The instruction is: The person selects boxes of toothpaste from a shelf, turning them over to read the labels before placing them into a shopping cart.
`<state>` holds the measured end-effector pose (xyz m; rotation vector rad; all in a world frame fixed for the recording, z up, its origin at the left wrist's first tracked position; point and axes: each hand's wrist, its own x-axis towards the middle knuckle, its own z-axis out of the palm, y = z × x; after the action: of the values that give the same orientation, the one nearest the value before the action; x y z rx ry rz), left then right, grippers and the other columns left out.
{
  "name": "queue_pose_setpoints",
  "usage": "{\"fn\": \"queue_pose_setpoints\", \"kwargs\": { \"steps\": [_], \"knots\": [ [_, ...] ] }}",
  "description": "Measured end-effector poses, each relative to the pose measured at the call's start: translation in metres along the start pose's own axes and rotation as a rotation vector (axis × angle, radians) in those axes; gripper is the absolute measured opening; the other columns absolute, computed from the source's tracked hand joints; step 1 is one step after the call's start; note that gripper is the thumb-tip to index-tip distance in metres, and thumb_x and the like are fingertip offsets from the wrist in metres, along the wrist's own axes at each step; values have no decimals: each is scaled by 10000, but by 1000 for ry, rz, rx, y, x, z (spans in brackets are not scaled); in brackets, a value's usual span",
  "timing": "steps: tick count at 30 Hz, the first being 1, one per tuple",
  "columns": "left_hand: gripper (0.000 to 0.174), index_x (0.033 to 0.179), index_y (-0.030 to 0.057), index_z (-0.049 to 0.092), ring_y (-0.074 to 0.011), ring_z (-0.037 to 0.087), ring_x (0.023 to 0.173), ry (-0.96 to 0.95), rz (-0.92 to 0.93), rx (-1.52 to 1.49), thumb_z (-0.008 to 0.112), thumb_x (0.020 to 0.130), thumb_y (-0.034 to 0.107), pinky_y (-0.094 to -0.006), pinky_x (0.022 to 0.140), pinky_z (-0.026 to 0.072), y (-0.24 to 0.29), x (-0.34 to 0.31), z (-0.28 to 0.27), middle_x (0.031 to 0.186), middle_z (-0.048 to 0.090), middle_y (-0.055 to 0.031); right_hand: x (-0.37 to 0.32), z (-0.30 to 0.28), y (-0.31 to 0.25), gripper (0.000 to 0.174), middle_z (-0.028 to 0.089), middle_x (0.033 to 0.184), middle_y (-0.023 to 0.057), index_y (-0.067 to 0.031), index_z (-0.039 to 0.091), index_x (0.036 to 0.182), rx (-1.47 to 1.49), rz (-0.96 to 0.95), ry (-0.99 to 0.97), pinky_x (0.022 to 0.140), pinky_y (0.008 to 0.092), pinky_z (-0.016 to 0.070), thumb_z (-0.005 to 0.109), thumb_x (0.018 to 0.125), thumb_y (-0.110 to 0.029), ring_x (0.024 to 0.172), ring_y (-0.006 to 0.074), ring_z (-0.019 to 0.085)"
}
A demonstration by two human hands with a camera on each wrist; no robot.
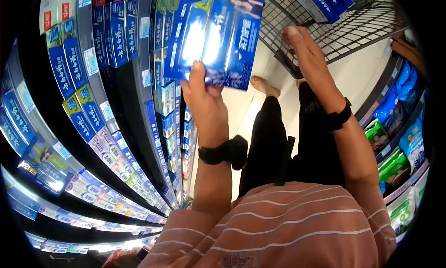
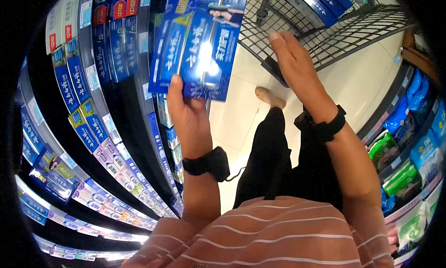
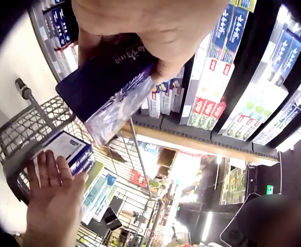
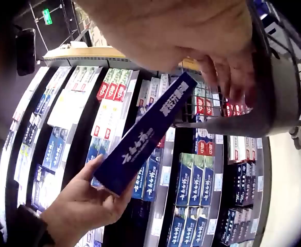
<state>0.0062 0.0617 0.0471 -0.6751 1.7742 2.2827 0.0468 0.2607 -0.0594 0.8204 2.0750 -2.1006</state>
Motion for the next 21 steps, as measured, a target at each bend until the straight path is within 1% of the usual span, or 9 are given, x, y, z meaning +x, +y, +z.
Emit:
{"fn": "queue_pose_setpoints", "kwargs": {
  "steps": [4,5,9,10,11,13,18,20,21],
  "knots": [
    [403,1331,26,520,-157,675,1022,-12,96,238,654,1008,227,-312,854,589,-7,18,41,1160,643,-91,7,-11,-5,521,665,954,118,-24,620,1226,45,23,90,851,349,476,468,1075,-499,902,232,599],
    [387,1318,44,532,-119,660,939,4,88,247,666,999,219,-264,760,560,-8,20,52,1127,653,-68,9,-12,-6,512,668,974,120,-26,616,1238,53,11,99,867,348,473,469,1076,-489,921,232,603],
    [336,1235,61,574,-68,602,792,-17,30,172,696,948,187,-197,604,413,-27,43,75,1016,658,-13,12,-17,-10,485,678,1062,136,-24,610,1267,89,24,100,940,350,460,472,1079,-450,1008,240,615],
    [354,1231,56,579,-72,611,788,-35,78,162,708,928,187,-206,616,441,-36,52,81,1019,655,-16,13,-19,-11,481,681,1087,142,-21,611,1270,97,40,89,961,351,455,472,1080,-440,1033,244,617],
    [322,1230,38,579,-102,646,838,-38,114,151,681,942,137,-247,686,509,-45,57,85,1043,669,-48,15,-21,-13,482,680,1106,148,-20,613,1274,110,12,87,973,354,453,470,1080,-437,1048,253,619],
    [354,1248,-6,517,-145,607,996,-107,169,19,678,952,101,-301,914,495,-56,74,93,1140,633,-90,15,-24,-19,484,678,1146,160,-17,615,1282,132,-27,74,997,358,447,467,1080,-431,1078,270,621],
    [431,1324,-12,442,-192,582,1086,-83,245,19,651,983,150,-343,977,471,-74,75,130,1219,602,-130,28,-24,-16,512,656,1221,196,4,611,1294,123,-42,95,1029,364,435,451,1083,-434,1150,304,607],
    [329,1250,-27,531,-182,613,1048,-102,169,155,650,978,115,-329,962,475,-86,76,139,1161,643,-113,32,-29,-17,540,628,1293,213,37,593,1310,70,-12,104,1058,387,421,440,1084,-430,1215,331,580],
    [282,1213,-35,576,-177,628,1029,-121,134,208,650,976,97,-321,954,477,-98,78,144,1132,664,-105,39,-28,-2,560,607,1308,240,56,572,1327,66,-60,94,1064,412,414,442,1077,-428,1233,372,561]
  ]
}}
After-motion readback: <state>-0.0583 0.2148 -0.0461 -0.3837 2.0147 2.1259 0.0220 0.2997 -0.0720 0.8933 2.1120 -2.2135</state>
